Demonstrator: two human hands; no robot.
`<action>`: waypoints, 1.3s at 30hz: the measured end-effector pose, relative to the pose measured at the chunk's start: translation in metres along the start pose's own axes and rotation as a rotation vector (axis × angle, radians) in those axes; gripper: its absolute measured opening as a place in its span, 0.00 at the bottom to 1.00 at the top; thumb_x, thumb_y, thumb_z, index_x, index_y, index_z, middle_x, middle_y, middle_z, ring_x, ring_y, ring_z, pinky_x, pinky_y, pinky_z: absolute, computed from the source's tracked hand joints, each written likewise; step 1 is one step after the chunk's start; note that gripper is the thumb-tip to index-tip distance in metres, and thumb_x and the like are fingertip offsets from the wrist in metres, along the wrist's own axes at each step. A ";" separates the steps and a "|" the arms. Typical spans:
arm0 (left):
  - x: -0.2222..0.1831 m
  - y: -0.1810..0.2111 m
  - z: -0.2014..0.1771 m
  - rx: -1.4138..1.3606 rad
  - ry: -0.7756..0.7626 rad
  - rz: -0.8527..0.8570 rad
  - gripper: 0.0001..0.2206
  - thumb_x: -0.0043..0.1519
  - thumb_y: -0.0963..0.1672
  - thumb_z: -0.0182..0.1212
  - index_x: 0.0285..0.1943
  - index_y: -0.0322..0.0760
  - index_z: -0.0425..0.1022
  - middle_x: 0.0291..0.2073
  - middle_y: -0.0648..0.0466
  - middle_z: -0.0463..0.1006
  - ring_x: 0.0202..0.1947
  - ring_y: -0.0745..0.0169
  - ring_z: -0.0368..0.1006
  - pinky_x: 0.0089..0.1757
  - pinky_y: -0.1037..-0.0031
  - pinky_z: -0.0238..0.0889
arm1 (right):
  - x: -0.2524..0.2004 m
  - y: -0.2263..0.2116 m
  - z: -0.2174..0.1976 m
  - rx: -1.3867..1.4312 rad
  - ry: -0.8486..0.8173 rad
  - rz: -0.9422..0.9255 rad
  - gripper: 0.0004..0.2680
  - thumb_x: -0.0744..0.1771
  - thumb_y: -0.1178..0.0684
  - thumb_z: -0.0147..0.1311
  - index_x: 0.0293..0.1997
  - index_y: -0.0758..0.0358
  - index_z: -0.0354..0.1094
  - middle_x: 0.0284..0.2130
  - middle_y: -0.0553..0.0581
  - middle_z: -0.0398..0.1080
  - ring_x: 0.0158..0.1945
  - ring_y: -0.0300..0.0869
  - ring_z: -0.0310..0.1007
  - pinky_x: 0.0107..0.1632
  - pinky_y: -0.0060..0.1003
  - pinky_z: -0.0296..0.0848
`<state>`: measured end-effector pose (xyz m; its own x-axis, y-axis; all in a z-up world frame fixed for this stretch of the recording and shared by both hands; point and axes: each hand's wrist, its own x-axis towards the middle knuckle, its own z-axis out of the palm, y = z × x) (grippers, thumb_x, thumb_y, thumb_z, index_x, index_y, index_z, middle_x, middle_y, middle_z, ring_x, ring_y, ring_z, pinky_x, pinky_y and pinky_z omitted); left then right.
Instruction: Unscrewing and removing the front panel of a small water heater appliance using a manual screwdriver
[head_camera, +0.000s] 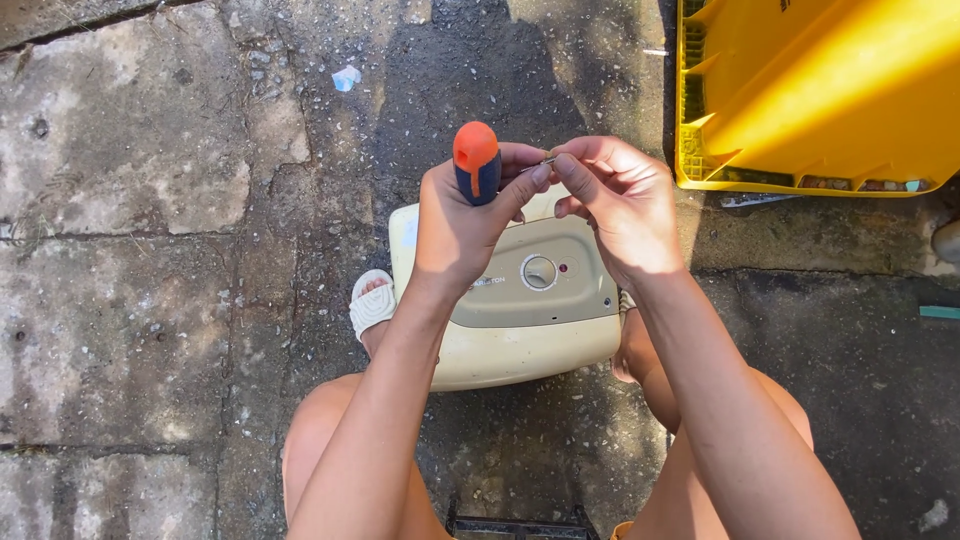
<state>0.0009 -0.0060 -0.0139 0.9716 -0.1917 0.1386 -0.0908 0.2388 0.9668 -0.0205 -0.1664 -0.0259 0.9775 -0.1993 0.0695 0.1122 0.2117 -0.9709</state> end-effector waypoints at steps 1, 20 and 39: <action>0.000 0.000 -0.001 0.000 0.001 -0.001 0.10 0.59 0.41 0.73 0.46 0.29 0.81 0.31 0.45 0.84 0.36 0.64 0.82 0.31 0.82 0.74 | 0.000 0.000 0.001 0.000 -0.001 0.001 0.06 0.68 0.59 0.63 0.45 0.71 0.74 0.34 0.62 0.77 0.40 0.40 0.79 0.34 0.28 0.82; -0.002 0.013 -0.074 0.071 0.228 0.110 0.08 0.62 0.41 0.71 0.45 0.30 0.80 0.30 0.45 0.83 0.35 0.61 0.81 0.28 0.83 0.69 | -0.029 0.109 0.018 -1.349 -0.614 0.141 0.06 0.64 0.57 0.62 0.43 0.59 0.78 0.35 0.60 0.79 0.43 0.57 0.80 0.45 0.51 0.79; -0.007 0.038 -0.082 0.074 0.286 0.034 0.03 0.62 0.41 0.68 0.40 0.37 0.81 0.28 0.57 0.80 0.33 0.71 0.81 0.26 0.82 0.61 | -0.033 0.161 -0.005 -1.242 -0.707 -0.001 0.09 0.66 0.51 0.59 0.51 0.54 0.73 0.37 0.49 0.77 0.39 0.49 0.76 0.37 0.47 0.69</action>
<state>0.0088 0.0823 0.0045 0.9889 0.0935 0.1155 -0.1301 0.1683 0.9771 -0.0352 -0.1308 -0.1852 0.9009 0.3896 -0.1910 0.2470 -0.8224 -0.5124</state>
